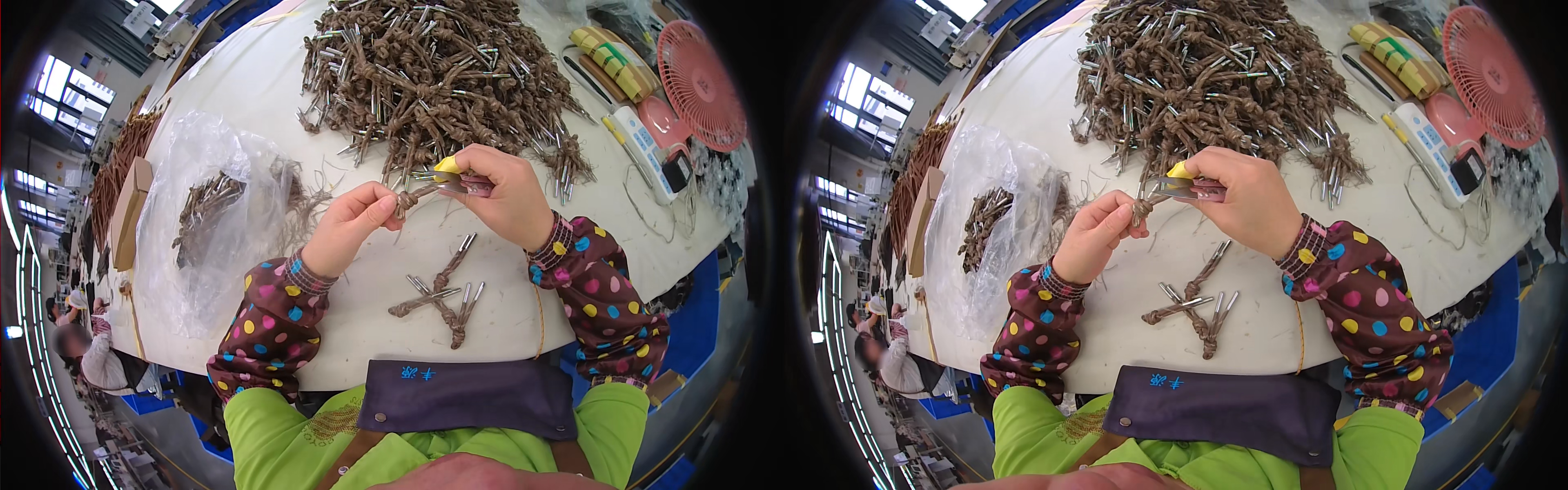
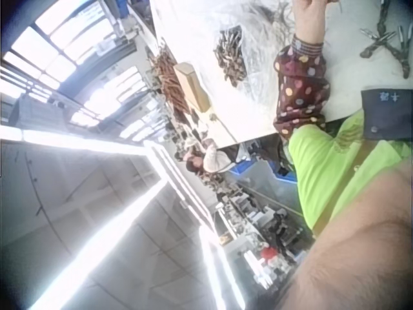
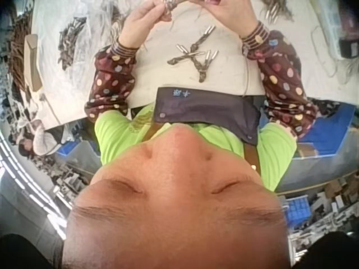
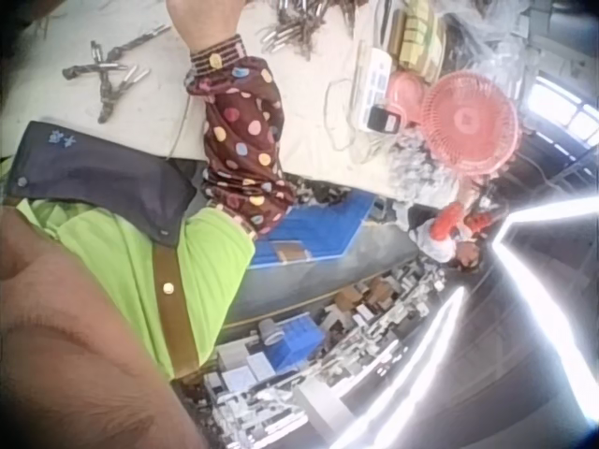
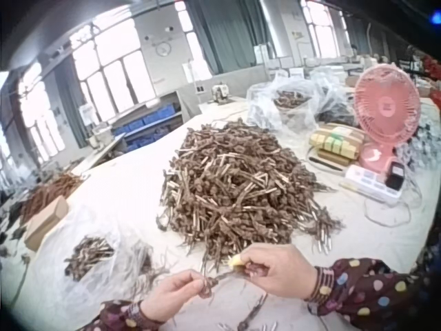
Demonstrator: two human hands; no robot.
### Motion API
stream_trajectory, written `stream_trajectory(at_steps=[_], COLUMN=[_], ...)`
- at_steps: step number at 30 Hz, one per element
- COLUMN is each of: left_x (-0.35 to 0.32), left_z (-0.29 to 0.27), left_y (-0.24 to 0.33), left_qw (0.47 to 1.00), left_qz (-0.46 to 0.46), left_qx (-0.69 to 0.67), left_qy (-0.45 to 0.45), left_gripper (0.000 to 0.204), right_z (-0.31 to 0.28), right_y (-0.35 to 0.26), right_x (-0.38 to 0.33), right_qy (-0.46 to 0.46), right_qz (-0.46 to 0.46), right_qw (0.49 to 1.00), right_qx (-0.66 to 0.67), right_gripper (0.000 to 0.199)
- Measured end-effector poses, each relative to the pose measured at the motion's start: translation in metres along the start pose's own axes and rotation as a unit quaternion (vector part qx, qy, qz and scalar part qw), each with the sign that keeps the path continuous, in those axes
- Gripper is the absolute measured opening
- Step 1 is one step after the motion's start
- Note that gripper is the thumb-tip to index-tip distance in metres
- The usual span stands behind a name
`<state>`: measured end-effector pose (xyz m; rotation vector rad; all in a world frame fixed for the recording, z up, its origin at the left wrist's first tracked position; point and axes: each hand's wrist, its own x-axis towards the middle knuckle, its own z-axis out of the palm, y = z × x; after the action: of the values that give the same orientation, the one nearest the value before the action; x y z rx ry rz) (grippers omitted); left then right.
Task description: The person trims loose threads from knotted cord pieces using thread snips and stacks the trimmed cords on the table.
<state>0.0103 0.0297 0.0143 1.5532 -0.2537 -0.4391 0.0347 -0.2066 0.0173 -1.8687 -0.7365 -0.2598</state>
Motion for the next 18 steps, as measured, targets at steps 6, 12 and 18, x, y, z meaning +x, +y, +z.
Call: stream_trajectory(at_steps=[6, 12, 18], left_x=[-0.001, -0.001, 0.001], left_z=[-0.025, -0.012, 0.006], left_y=[0.014, 0.024, 0.015], left_qw=[0.908, 0.695, 0.844], left_qz=[0.055, 0.192, 0.218], left_qx=[0.411, 0.669, 0.485], left_qy=[0.05, 0.183, 0.074], left_gripper=[0.013, 0.031, 0.038], right_z=[0.0, 0.0, -0.001], right_y=[-0.006, -0.004, -0.012], right_x=[0.003, 0.002, 0.002], right_qy=[0.005, -0.012, -0.021], right_qz=[0.142, 0.164, 0.16], right_qw=[0.988, 0.985, 0.984], right_qx=[0.06, 0.054, 0.069], right_gripper=[0.015, 0.014, 0.017])
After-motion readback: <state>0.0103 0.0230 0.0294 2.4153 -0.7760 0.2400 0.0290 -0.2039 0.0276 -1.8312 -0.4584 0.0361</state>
